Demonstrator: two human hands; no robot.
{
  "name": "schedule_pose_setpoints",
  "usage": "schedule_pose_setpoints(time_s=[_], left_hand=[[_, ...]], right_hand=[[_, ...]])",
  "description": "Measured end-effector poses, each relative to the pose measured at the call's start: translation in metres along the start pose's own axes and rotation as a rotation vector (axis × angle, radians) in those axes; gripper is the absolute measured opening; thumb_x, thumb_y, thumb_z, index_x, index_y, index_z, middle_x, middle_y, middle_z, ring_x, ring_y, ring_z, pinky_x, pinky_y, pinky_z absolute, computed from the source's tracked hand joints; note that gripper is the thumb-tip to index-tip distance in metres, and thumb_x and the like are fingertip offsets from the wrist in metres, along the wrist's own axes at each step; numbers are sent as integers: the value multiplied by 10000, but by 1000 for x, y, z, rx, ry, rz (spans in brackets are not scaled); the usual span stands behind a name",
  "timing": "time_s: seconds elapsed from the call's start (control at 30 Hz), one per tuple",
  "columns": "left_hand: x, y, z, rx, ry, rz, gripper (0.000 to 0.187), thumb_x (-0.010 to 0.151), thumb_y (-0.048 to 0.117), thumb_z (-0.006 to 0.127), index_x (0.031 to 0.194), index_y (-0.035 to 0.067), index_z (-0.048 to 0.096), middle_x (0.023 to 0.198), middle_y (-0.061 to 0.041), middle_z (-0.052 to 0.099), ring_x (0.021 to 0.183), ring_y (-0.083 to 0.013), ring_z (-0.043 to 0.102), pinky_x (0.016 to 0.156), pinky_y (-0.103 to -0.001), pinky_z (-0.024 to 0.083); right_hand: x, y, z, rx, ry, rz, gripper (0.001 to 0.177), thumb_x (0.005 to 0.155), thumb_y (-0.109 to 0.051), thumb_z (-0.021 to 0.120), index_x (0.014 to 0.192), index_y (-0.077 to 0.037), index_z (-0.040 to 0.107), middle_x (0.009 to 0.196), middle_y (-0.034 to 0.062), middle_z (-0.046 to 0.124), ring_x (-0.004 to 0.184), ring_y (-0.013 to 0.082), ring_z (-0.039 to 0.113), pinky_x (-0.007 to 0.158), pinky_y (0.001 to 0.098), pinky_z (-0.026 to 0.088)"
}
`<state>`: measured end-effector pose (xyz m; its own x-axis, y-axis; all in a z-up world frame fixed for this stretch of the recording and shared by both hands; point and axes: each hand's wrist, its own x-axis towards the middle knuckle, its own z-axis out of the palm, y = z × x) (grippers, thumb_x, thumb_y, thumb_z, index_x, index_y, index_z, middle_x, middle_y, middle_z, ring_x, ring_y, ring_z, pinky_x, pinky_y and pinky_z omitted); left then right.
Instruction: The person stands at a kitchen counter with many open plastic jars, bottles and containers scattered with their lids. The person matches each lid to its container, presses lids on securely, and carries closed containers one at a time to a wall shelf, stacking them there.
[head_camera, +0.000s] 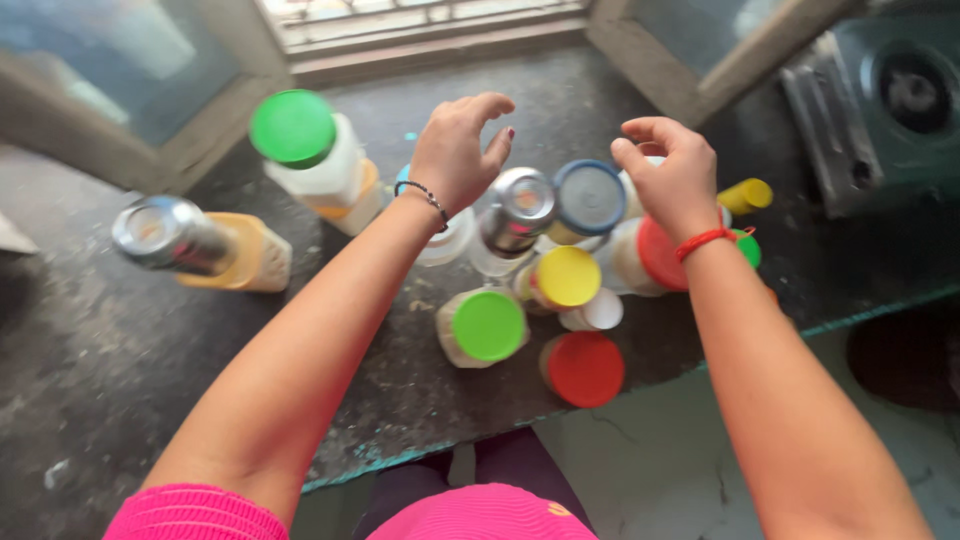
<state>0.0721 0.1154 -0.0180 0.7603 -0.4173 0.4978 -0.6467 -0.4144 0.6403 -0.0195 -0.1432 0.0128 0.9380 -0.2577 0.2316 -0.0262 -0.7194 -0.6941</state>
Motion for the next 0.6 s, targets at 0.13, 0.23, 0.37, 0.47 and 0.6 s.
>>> schedule_pose_setpoints(time_s=[0.13, 0.23, 0.37, 0.47, 0.6], left_hand=[[29, 9, 43, 35, -147, -16, 285, 900, 220, 715, 1155, 93, 696, 1119, -141, 738, 1066, -350, 657, 963, -445, 481], [48, 13, 69, 104, -359, -113, 421, 874, 289, 728, 1243, 96, 669, 1191, -176, 714, 1106, -382, 643, 991, -450, 471], [65, 12, 94, 128, -565, -324, 681, 877, 342, 709, 1475, 107, 483, 1254, -250, 650, 1178, -413, 610, 1013, -447, 469], [70, 5, 106, 87, -570, -366, 769, 881, 354, 702, 1537, 100, 392, 1279, -270, 632, 1197, -419, 597, 1006, -446, 468], [77, -9, 121, 71, -599, -458, 743, 901, 381, 684, 1544, 129, 412, 1308, -243, 656, 1253, -374, 616, 1051, -412, 481]], right_hand=[[17, 69, -44, 72, 27, 389, 346, 859, -249, 779, 1147, -61, 739, 1067, 71, 756, 916, 141, 719, 760, 314, 585], [24, 123, -55, 87, 62, 479, 368, 839, -254, 803, 1138, -46, 751, 1069, 89, 765, 943, 146, 714, 823, 300, 557], [29, 186, -50, 72, 40, 577, 469, 803, -284, 832, 1185, -34, 728, 1122, 115, 749, 985, 178, 698, 853, 319, 549], [33, 216, -35, 16, -14, 515, 639, 754, -321, 882, 1269, -11, 666, 1214, 160, 697, 1091, 230, 673, 925, 350, 531], [41, 230, -16, -100, -146, 518, 881, 696, -389, 908, 1422, -35, 556, 1427, 227, 572, 1289, 317, 581, 1061, 405, 481]])
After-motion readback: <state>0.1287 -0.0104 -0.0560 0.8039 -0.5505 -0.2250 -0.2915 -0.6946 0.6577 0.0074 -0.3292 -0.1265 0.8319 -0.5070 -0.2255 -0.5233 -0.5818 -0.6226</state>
